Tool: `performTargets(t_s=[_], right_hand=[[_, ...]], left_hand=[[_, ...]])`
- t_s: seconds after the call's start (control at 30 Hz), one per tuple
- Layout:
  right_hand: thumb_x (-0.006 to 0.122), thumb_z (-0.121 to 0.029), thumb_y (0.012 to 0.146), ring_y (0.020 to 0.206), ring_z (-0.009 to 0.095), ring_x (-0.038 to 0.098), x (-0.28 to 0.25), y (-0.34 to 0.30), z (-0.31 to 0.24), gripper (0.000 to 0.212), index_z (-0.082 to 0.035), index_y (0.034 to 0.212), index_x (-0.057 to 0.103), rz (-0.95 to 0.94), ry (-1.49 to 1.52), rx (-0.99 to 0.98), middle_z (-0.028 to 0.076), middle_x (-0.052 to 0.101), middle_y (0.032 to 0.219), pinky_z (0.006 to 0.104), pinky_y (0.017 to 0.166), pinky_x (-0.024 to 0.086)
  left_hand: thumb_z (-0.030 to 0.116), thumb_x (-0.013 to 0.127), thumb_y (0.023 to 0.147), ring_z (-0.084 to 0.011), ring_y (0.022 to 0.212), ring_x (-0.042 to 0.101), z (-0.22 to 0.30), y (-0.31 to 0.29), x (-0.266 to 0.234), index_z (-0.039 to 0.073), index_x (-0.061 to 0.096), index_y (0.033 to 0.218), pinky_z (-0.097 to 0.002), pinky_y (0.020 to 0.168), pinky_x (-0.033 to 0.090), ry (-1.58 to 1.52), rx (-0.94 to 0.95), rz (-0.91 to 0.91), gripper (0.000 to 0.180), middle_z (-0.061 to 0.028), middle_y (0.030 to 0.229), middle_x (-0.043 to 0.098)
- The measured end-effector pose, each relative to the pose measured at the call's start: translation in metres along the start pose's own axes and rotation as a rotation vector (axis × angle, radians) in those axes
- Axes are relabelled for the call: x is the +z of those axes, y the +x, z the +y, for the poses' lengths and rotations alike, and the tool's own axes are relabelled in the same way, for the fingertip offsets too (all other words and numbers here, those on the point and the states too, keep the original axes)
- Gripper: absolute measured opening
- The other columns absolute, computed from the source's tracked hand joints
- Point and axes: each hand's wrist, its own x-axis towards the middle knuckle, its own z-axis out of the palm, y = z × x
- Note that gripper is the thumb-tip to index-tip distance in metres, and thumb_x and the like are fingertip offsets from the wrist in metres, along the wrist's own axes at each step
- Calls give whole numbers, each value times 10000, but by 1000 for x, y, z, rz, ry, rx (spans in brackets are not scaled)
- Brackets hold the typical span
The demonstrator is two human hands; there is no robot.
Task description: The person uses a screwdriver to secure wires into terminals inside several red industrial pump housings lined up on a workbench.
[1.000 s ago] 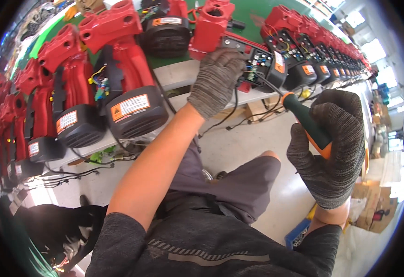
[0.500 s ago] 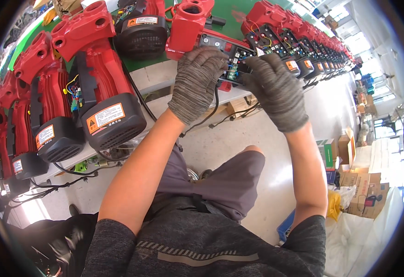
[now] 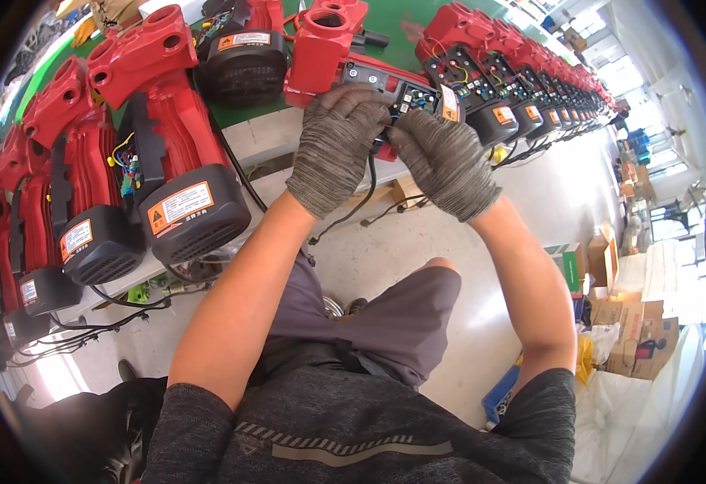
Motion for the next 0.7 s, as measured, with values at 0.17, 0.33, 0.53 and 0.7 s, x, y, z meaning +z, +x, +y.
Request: performTargets(t_s=[0.17,0.33,0.53,0.7], right_hand=[[540,-350,1086,516,187,616,-4,-8,-20,407,-1,933,684,-125,966,745,99,630,623,304,480,468],[584,-291,1043,544,138,546,-11,-45,-16,274,-19,1080,589,105,1023,708,50,571,739,262,530,472],[583,-112,995,652,147,617,-17,-98,-26,242,-28,1217,532,198,1088,698,63,575,870,281,559,503],[562,-101,1032,615,127,594,-24,-117,-46,178,-30,1189,518,361,1033,823,66,577,877,261,514,479]], left_hand=[[62,747,835,-279,1201,627,6,1,-6,104,697,1067,-436,1072,449,12,41,15,242,-46,1204,710],[49,744,833,-282,1194,630,7,2,-9,99,695,1053,-436,1068,448,29,47,21,231,-56,1199,711],[47,754,784,-292,1143,647,10,5,-4,92,688,984,-447,1022,482,75,61,35,215,-58,1141,721],[45,758,767,-295,1117,649,12,8,-4,87,687,970,-447,1006,489,159,61,15,219,-56,1126,718]])
